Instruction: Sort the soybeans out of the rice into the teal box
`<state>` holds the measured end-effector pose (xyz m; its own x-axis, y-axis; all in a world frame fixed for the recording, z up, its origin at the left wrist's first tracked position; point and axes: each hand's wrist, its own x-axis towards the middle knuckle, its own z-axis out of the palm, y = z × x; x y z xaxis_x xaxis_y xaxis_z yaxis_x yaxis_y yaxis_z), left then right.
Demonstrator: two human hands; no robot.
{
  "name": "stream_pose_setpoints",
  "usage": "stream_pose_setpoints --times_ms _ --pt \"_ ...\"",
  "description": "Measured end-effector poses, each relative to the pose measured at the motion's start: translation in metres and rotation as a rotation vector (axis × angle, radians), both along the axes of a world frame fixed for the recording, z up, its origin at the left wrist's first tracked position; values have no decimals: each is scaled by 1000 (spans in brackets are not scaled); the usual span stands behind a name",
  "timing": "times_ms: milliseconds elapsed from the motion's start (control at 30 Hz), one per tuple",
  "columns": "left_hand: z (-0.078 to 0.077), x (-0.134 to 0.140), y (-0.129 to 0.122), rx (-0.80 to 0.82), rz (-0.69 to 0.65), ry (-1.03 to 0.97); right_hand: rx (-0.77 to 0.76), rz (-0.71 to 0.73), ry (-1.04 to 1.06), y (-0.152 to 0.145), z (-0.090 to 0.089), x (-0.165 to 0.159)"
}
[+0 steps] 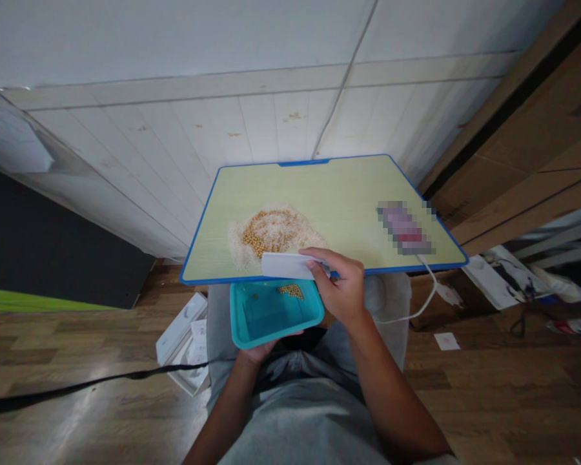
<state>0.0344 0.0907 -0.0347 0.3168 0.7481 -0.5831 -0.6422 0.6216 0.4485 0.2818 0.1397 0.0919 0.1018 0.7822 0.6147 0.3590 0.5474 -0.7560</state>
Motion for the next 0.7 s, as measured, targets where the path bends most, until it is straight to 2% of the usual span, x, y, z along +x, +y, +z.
stream_pose_setpoints --times_ms 133,267,533,700 --pt "12 5 0 -19 34 -14 -9 -80 -7 -2 -2 0" --pt "11 6 -1 -25 32 -48 -21 -104 -29 -5 -3 -4" --pt "16 5 2 3 -27 2 -53 -44 -112 -9 -3 -8" --pt "14 6 0 -32 -15 72 -71 -107 -111 -8 -5 -1"
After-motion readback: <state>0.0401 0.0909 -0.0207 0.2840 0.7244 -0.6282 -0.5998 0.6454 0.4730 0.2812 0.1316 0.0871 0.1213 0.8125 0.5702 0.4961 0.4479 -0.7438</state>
